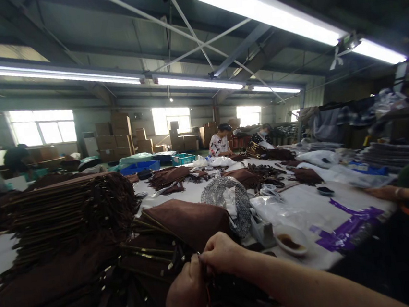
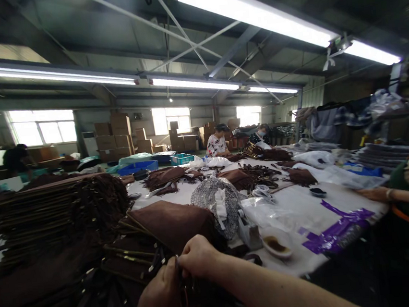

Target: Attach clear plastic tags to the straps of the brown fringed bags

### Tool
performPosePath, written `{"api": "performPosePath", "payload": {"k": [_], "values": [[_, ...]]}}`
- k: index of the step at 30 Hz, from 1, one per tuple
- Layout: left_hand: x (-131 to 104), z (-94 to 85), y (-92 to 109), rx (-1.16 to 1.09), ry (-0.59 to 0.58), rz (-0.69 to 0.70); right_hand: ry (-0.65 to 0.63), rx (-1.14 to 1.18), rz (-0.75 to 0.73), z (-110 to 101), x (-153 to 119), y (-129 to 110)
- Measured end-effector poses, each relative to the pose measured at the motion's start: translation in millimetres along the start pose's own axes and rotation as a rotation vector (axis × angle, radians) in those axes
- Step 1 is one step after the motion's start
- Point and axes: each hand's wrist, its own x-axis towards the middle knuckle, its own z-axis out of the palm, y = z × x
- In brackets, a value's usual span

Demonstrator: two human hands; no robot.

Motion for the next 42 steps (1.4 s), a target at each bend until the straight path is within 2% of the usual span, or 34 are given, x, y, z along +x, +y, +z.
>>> {"api": "performPosePath", "payload": {"k": [4, 7, 9, 15, 20, 23, 26, 30, 33, 37, 40, 42], "values": [[4, -1.9, 5, -0.099, -0.004, -0.037, 0.038, 0.058, -0.036, 0, -9, 16], [6, -2.9, 9, -0.278, 0.032, -0.08, 0.119, 0.131, -0.089, 5, -13, 24], [8, -4.6, 10, -0.431, 0.027, -0.162, 0.18, 0.157, -0.131, 10, -14, 27], [9, -8.2, 11, -1.025, -0.156, -0.54, 0.29, 0.085, -0.183, 28, -20, 38], [3, -9.2, 25, -1.678, -0.236, -1.001, 0.338, 0.13, -0.221, 39, -23, 45], [2, -11.0, 32, -1.924, -0.252, -1.152, 0.297, 0.287, -0.127, 40, -21, 43], [1, -10.9, 31, -2.066, -0.313, -1.182, 0.161, 0.465, 0.082, 38, -18, 39], [-2, -8.5, 22, -2.161, -0.412, -1.195, 0.02, 0.54, 0.195, 34, -15, 39], [-4, -8.4, 17, -2.147, -0.423, -1.228, 0.0, 0.542, 0.218, 36, -13, 44], [-8, -8.9, 13, -2.028, -0.424, -1.177, 0.101, 0.481, 0.146, 40, -16, 56], [-11, -5.7, 10, -1.798, -0.407, -1.068, 0.203, 0.458, 0.066, 44, -24, 64], [-13, -2.8, 9, -1.585, -0.347, -0.941, 0.233, 0.509, 0.0, 45, -30, 65]]}}
